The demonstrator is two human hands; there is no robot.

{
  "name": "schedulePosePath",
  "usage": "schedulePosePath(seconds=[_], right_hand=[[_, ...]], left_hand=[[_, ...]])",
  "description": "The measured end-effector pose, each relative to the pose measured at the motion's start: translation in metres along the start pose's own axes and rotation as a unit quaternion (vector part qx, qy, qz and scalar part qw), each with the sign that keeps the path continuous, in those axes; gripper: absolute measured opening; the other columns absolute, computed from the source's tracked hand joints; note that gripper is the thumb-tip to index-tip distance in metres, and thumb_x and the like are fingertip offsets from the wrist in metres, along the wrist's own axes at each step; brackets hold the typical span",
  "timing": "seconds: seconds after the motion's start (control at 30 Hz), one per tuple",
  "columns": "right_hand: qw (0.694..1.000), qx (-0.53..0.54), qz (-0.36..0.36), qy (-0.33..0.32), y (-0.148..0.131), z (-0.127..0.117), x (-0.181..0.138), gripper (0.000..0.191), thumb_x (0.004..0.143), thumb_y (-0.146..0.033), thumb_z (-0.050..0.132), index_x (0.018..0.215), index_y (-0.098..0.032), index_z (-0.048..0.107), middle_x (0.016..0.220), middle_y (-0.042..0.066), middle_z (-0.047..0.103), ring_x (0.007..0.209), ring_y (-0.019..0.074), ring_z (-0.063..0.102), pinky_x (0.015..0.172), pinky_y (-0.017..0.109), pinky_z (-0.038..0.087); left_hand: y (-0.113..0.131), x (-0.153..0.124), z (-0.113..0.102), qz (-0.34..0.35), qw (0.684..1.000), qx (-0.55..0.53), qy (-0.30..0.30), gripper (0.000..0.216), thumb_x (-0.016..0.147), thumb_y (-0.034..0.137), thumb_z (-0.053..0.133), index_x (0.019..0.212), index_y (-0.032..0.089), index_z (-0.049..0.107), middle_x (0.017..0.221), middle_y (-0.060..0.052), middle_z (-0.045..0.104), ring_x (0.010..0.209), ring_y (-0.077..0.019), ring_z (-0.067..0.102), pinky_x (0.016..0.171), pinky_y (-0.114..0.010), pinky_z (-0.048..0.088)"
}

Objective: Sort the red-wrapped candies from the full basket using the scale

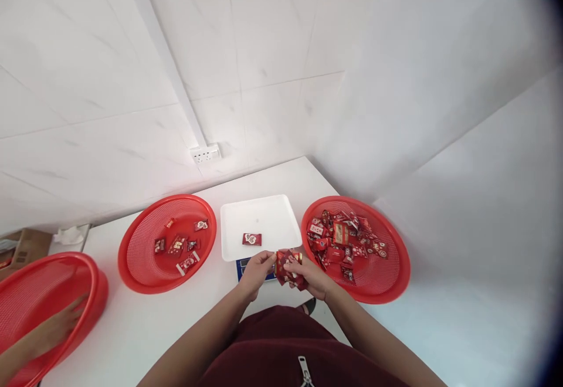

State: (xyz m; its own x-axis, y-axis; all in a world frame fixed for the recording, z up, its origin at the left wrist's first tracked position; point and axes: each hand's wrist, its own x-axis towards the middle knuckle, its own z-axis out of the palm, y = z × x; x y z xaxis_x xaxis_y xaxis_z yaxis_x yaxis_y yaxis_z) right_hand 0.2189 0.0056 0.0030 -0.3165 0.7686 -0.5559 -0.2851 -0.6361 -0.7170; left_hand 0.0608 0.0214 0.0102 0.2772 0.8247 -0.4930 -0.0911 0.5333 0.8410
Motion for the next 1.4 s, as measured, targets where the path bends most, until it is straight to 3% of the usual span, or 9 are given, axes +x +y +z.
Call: schedulePosePath(seconds=[0.13, 0.2, 0.33, 0.43, 0.63, 0.83, 0.93, 1.1, 1.4], right_hand=[[1.000, 0.001, 0.014, 0.023, 0.008, 0.009, 0.000, 0.054, 0.058, -0.034, 0.074, 0.107, -0.020, 0.053, 0.073, 0.000, 0.064, 0.053, 0.0110, 0.057, 0.042, 0.020, 0.041], [1.000, -0.008, 0.016, 0.025, 0.009, 0.012, 0.000, 0.052, 0.059, -0.035, 0.074, 0.104, -0.019, 0.055, 0.072, 0.001, 0.064, 0.053, 0.0111, 0.058, 0.043, 0.020, 0.041], [1.000, -0.027, 0.010, -0.004, 0.007, 0.017, 0.002, 0.056, 0.059, -0.034, 0.075, 0.108, -0.020, 0.053, 0.076, 0.001, 0.065, 0.056, 0.0118, 0.059, 0.044, 0.021, 0.042], [1.000, -0.030, 0.007, -0.006, 0.008, 0.020, 0.004, 0.052, 0.061, -0.033, 0.074, 0.106, -0.020, 0.053, 0.076, 0.001, 0.065, 0.057, 0.0115, 0.059, 0.045, 0.020, 0.043], [0.999, 0.036, 0.007, 0.015, 0.011, 0.020, 0.003, 0.040, 0.063, -0.033, 0.073, 0.096, -0.020, 0.055, 0.084, 0.002, 0.065, 0.054, 0.0085, 0.056, 0.040, 0.018, 0.038], [0.997, 0.065, 0.011, 0.034, 0.015, 0.015, -0.001, 0.036, 0.066, -0.034, 0.072, 0.095, -0.020, 0.056, 0.087, 0.003, 0.065, 0.059, 0.0095, 0.060, 0.042, 0.018, 0.041], [0.997, 0.063, 0.007, 0.047, 0.017, 0.014, -0.001, 0.034, 0.067, -0.035, 0.072, 0.094, -0.021, 0.056, 0.088, 0.003, 0.065, 0.061, 0.0097, 0.060, 0.043, 0.018, 0.043], [0.999, 0.040, -0.016, 0.033, 0.018, 0.018, 0.000, 0.039, 0.068, -0.043, 0.071, 0.096, -0.022, 0.053, 0.079, 0.000, 0.061, 0.062, 0.0109, 0.060, 0.051, 0.023, 0.050], [1.000, 0.003, 0.005, -0.015, 0.023, 0.032, -0.002, 0.063, 0.060, -0.049, 0.075, 0.113, -0.027, 0.048, 0.104, 0.003, 0.054, 0.067, 0.0110, 0.059, 0.053, 0.028, 0.053]], left_hand=[[0.014, -0.001, -0.019, -0.015, 0.998, -0.002, 0.053, 0.036, 0.069, 0.052, 0.063, 0.076, 0.017, 0.057, 0.093, -0.005, 0.059, 0.087, -0.0171, 0.054, 0.073, -0.028, 0.045], [0.022, -0.002, -0.024, -0.024, 0.999, 0.016, 0.037, 0.037, 0.069, 0.052, 0.063, 0.080, 0.018, 0.057, 0.095, -0.005, 0.059, 0.087, -0.0177, 0.055, 0.070, -0.028, 0.045], [0.024, -0.004, -0.024, -0.022, 0.994, 0.099, -0.041, 0.033, 0.065, 0.046, 0.069, 0.076, 0.017, 0.057, 0.074, -0.002, 0.058, 0.072, -0.0151, 0.054, 0.063, -0.027, 0.043], [0.019, -0.004, -0.024, 0.005, 0.994, 0.109, -0.027, 0.029, 0.065, 0.042, 0.068, 0.067, 0.017, 0.052, 0.063, 0.002, 0.055, 0.062, -0.0119, 0.051, 0.060, -0.025, 0.042], [0.027, 0.009, -0.042, 0.011, 0.997, -0.053, 0.059, 0.029, 0.065, 0.034, 0.073, 0.066, 0.018, 0.048, 0.071, 0.001, 0.061, 0.065, -0.0112, 0.056, 0.060, -0.023, 0.042], [0.034, 0.023, -0.059, -0.026, 0.983, -0.139, 0.116, 0.027, 0.073, 0.030, 0.069, 0.087, 0.020, 0.049, 0.088, -0.005, 0.064, 0.079, -0.0130, 0.062, 0.078, -0.028, 0.048], [0.021, 0.013, -0.052, -0.078, 0.990, -0.097, 0.073, 0.034, 0.071, 0.039, 0.070, 0.092, 0.019, 0.052, 0.094, -0.010, 0.064, 0.083, -0.0188, 0.063, 0.076, -0.035, 0.049], [-0.001, -0.017, -0.030, -0.124, 0.982, 0.022, -0.139, 0.054, 0.069, 0.052, 0.066, 0.111, 0.022, 0.052, 0.098, -0.009, 0.064, 0.081, -0.0196, 0.063, 0.073, -0.038, 0.050], [-0.014, -0.029, -0.031, -0.160, 0.981, -0.026, -0.107, 0.049, 0.071, 0.043, 0.069, 0.113, 0.022, 0.055, 0.112, -0.011, 0.063, 0.097, -0.0224, 0.063, 0.079, -0.034, 0.048]])
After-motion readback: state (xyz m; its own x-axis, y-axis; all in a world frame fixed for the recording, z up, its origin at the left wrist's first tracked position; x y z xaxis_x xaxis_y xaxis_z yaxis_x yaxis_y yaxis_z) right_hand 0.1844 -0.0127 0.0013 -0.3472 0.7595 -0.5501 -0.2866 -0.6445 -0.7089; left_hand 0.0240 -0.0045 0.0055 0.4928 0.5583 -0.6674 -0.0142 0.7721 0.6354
